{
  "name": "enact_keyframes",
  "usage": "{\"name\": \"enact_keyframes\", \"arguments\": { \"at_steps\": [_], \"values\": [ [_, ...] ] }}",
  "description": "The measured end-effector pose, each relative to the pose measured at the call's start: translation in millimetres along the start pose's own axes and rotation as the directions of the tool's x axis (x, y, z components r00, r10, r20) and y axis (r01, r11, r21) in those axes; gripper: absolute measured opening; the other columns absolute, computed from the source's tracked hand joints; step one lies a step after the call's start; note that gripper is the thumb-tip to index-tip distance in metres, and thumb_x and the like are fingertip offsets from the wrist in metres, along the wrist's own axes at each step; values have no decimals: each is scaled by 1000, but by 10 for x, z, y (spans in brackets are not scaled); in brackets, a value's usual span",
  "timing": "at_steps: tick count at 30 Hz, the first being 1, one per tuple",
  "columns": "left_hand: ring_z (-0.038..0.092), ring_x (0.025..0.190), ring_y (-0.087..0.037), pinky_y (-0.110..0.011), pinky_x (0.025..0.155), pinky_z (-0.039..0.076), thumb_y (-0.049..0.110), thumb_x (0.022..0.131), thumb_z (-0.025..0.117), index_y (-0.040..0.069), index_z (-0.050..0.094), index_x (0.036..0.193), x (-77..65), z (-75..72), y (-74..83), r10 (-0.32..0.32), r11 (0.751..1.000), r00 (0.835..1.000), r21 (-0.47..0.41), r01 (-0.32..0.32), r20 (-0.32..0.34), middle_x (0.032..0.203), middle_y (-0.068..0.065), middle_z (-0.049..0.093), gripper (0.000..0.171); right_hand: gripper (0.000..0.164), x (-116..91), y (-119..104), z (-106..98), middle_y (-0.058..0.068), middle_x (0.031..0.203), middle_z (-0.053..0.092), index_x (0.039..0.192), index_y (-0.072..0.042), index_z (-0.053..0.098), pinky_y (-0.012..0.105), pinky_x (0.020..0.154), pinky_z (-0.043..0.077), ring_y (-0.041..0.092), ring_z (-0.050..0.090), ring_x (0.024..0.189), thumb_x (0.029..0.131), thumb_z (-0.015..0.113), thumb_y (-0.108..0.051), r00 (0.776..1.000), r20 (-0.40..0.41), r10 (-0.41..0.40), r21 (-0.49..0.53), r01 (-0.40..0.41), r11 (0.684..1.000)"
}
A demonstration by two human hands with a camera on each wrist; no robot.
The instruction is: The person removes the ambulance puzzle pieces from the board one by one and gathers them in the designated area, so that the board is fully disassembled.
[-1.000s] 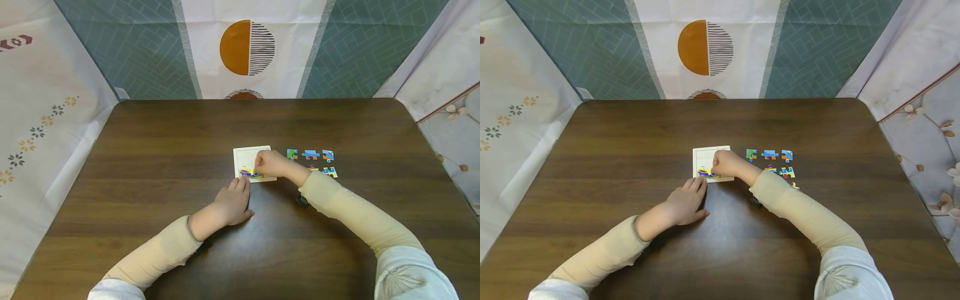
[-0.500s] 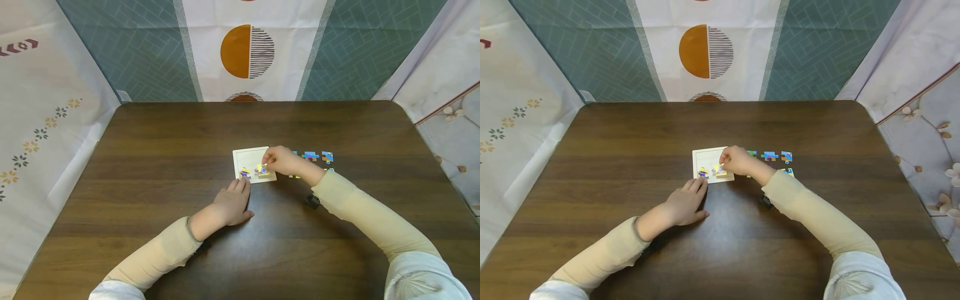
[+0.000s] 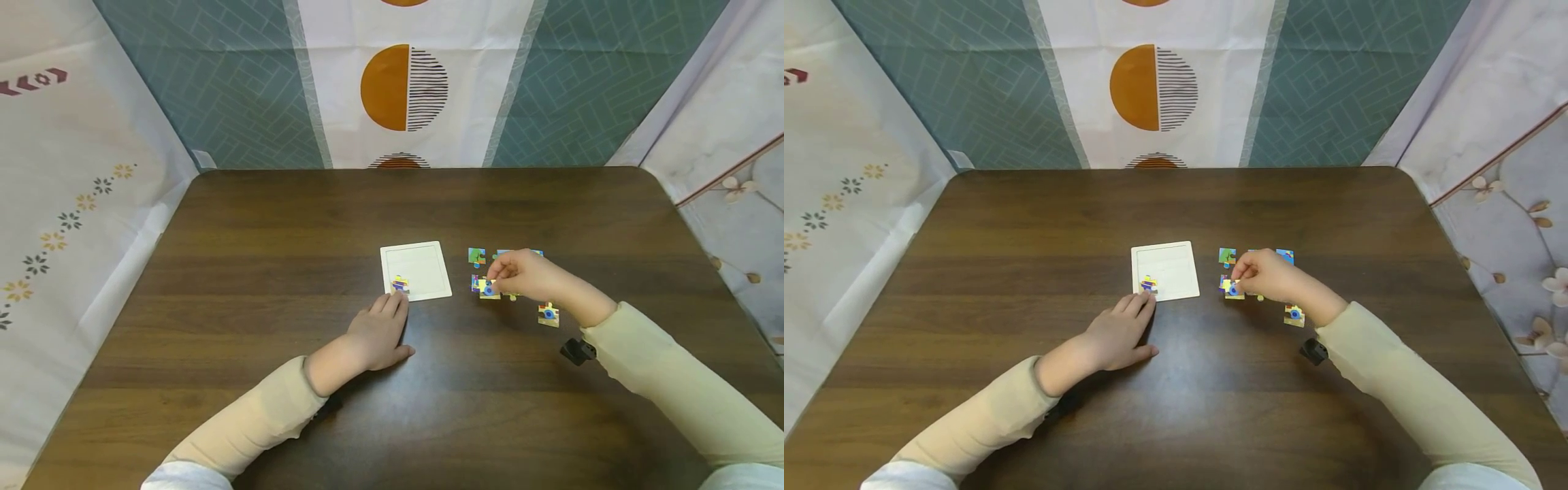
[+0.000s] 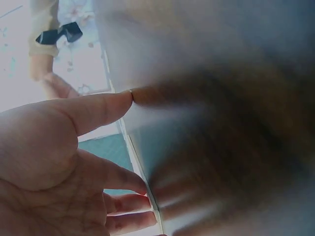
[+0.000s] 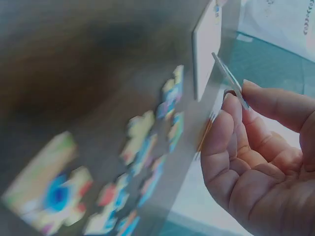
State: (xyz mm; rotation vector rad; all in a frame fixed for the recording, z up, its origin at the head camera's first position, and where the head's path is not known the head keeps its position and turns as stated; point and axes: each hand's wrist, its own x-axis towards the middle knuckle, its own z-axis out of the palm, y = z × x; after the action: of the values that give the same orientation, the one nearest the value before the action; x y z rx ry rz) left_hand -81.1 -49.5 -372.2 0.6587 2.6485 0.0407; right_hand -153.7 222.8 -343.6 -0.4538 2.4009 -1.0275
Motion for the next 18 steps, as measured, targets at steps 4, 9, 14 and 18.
{"name": "enact_keyframes", "arguments": {
  "at_steps": [4, 9, 14, 18],
  "values": [
    [26, 141, -30, -47, 108, 35, 50, 90, 58, 1, 23, 150, -6, -3, 6, 0, 1000, 1000, 9, 0, -2, 156, -13, 23, 84, 15, -130, 146, -24, 5, 75, 62, 96, 5, 60, 29, 61, 44, 15, 51, 67, 84, 65, -2, 999, 19, 37, 6, -37, 999],
    [26, 142, -30, -46, 110, 33, 51, 91, 57, 1, 22, 150, -7, -2, 3, -7, 1000, 1000, 22, 7, 2, 156, -13, 23, 84, 12, -206, 317, -6, 4, 77, 65, 93, 3, 61, 30, 63, 45, 15, 56, 71, 83, 66, -3, 999, 29, 41, -45, -39, 998],
    [26, 141, -31, -47, 109, 34, 50, 90, 57, 0, 24, 149, -9, 10, -8, 7, 1000, 1000, 1, -7, -7, 155, -14, 24, 84, 9, -258, 403, 15, 2, 76, 66, 89, 0, 63, 30, 64, 44, 14, 57, 71, 82, 67, -5, 998, 32, 53, -90, -50, 995],
    [26, 141, -31, -49, 107, 36, 50, 90, 57, 1, 24, 149, -7, 9, -31, 21, 1000, 1000, -19, -22, -11, 156, -14, 23, 83, 9, -292, 430, 37, 1, 76, 67, 87, -1, 64, 30, 65, 44, 13, 57, 72, 82, 69, -6, 997, 31, 64, -112, -60, 992]
  ]
}}
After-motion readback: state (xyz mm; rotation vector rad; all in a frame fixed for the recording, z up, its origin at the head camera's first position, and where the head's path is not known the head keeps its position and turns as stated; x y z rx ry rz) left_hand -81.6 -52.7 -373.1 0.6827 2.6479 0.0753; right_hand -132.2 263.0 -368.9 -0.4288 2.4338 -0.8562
